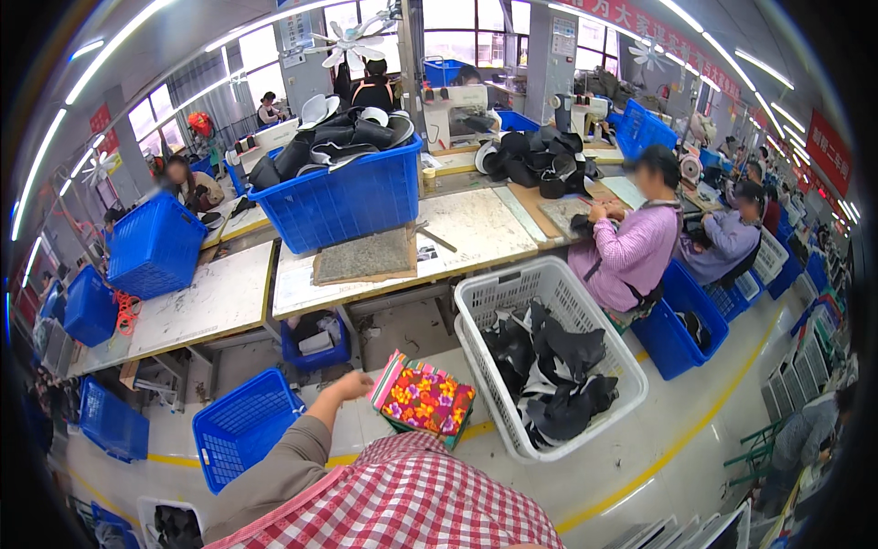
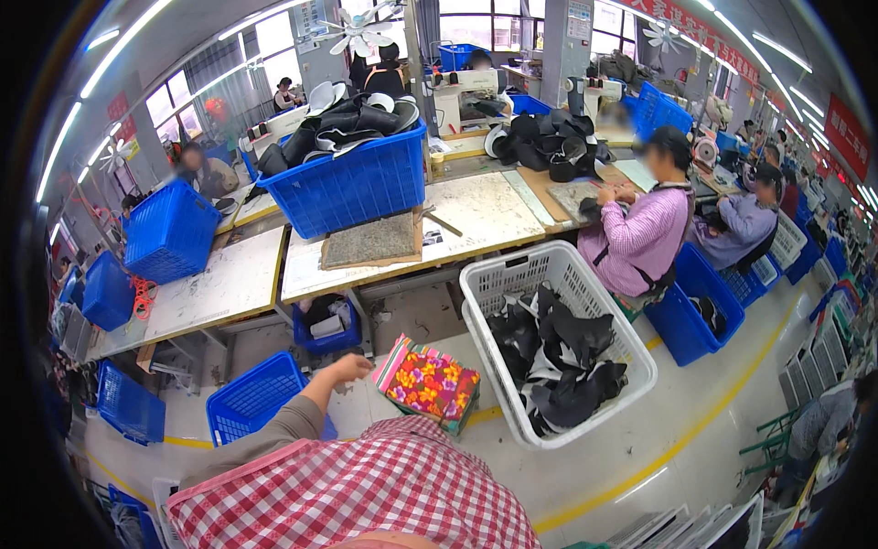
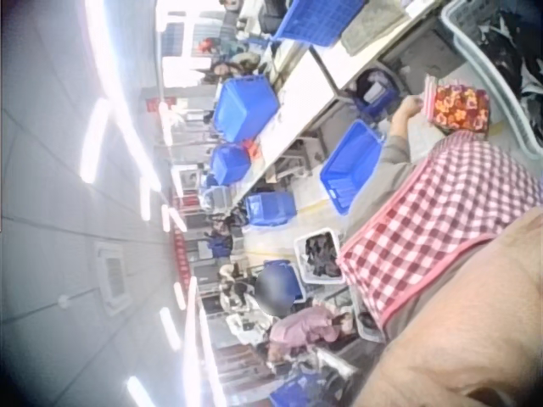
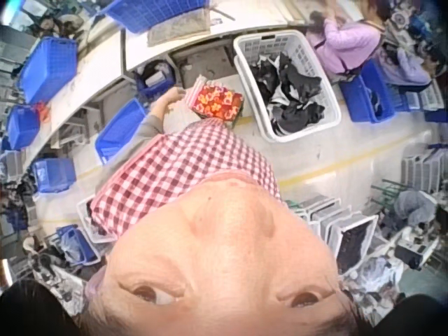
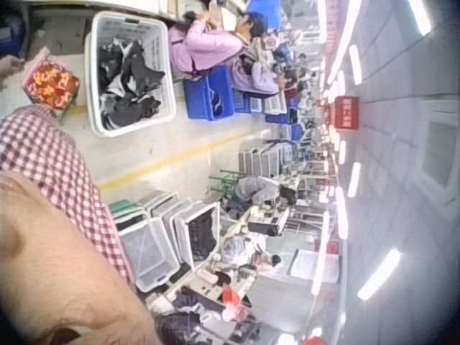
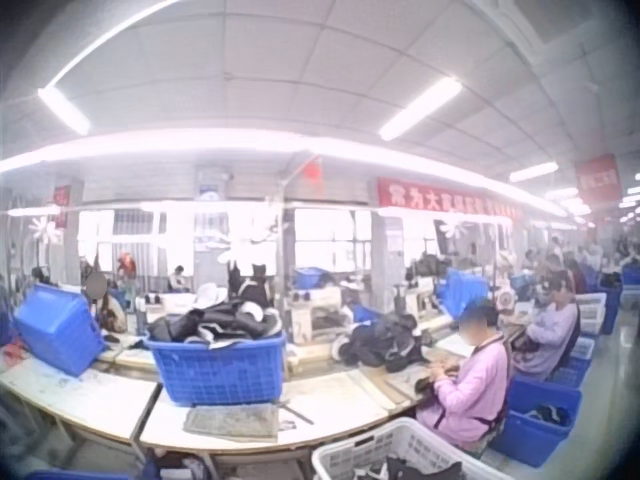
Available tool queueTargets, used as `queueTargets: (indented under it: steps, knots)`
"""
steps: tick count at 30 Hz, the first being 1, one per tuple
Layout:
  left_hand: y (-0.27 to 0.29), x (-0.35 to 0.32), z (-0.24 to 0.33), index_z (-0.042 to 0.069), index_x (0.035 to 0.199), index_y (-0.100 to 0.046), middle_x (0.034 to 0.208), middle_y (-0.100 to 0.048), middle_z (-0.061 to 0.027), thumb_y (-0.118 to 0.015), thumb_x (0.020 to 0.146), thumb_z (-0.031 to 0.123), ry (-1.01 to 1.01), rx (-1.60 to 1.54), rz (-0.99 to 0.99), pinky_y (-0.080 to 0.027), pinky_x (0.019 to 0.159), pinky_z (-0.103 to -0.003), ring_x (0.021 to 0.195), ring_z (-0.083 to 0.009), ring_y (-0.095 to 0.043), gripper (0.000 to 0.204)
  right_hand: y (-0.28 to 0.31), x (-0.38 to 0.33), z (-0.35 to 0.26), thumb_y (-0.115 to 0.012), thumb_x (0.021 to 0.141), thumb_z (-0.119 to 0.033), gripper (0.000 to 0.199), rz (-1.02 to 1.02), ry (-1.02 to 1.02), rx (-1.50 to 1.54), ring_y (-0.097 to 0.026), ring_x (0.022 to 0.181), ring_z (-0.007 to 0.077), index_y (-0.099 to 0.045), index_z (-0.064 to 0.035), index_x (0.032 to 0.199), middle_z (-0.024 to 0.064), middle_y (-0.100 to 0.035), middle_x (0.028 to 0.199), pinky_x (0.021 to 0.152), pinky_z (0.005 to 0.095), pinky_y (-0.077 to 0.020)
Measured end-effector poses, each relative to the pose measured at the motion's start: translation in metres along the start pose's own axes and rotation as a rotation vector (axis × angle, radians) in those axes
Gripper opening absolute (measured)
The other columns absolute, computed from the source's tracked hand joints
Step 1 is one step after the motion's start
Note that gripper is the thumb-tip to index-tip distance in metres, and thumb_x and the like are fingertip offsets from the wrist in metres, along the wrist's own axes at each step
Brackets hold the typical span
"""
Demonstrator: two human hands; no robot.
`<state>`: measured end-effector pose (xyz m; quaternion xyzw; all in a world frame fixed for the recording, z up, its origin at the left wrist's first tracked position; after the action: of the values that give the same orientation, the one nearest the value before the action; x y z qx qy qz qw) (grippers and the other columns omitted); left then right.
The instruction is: The person repeatedly picks black shoe parts from a blue basket, places them on a work surface, and uses a hammer to tap and shape them. After processing several parts, the person writes on a document, then moves a basket of parts to another workstation.
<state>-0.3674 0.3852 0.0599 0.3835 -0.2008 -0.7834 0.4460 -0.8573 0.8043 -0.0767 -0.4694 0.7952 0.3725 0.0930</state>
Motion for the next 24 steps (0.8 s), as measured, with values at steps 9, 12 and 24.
queueTargets:
  steps: [9, 12, 24]
  knots:
    - [0.368, 0.191, 0.136, 0.005, 0.126, -0.063, 0.125, -0.063, -0.0206, -0.063, 0.086, 0.004, -0.479, 0.126, 1.044, -0.047, 0.105, -0.046, 0.122, -0.0387, -0.056, 0.040, -0.035, 0.133, -0.139, -0.066, 0.092, -0.035, 0.036, -0.026, -0.019, -0.272, -0.074, 0.079, 0.0305, -0.075, -0.0003, 0.095, 0.0168, -0.076, 0.085, 0.076, 0.0412, -0.0568]
    - [0.479, 0.230, 0.193, 0.005, 0.127, -0.060, 0.127, -0.061, -0.0170, -0.071, 0.081, 0.001, -0.670, 0.334, 1.328, -0.046, 0.105, -0.045, 0.124, -0.0377, -0.054, 0.047, -0.077, 0.201, -0.230, -0.067, 0.091, -0.036, 0.036, -0.234, 0.000, -0.303, -0.074, 0.079, 0.0311, -0.077, -0.0025, 0.086, 0.0173, -0.075, 0.081, 0.075, 0.0428, -0.0570]
    - [0.625, 0.344, 0.190, 0.009, 0.111, -0.064, 0.106, -0.060, -0.0083, -0.082, 0.079, 0.022, -0.667, 0.523, 0.881, -0.052, 0.085, -0.043, 0.103, -0.0319, -0.061, 0.038, -0.190, 0.395, -0.953, -0.069, 0.099, -0.029, 0.031, -0.078, 0.956, -0.387, -0.071, 0.104, 0.0290, -0.073, -0.0057, 0.118, 0.0153, -0.075, 0.111, 0.091, 0.0380, -0.0547]
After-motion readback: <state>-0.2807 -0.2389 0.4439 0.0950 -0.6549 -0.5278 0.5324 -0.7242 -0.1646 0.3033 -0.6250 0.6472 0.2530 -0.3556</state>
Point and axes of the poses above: each hand's wrist, its own x-axis towards the middle knuckle, its own y-axis out of the back of the hand, z = x × y, the point moved 7 cm from there along x, towards the middle knuckle
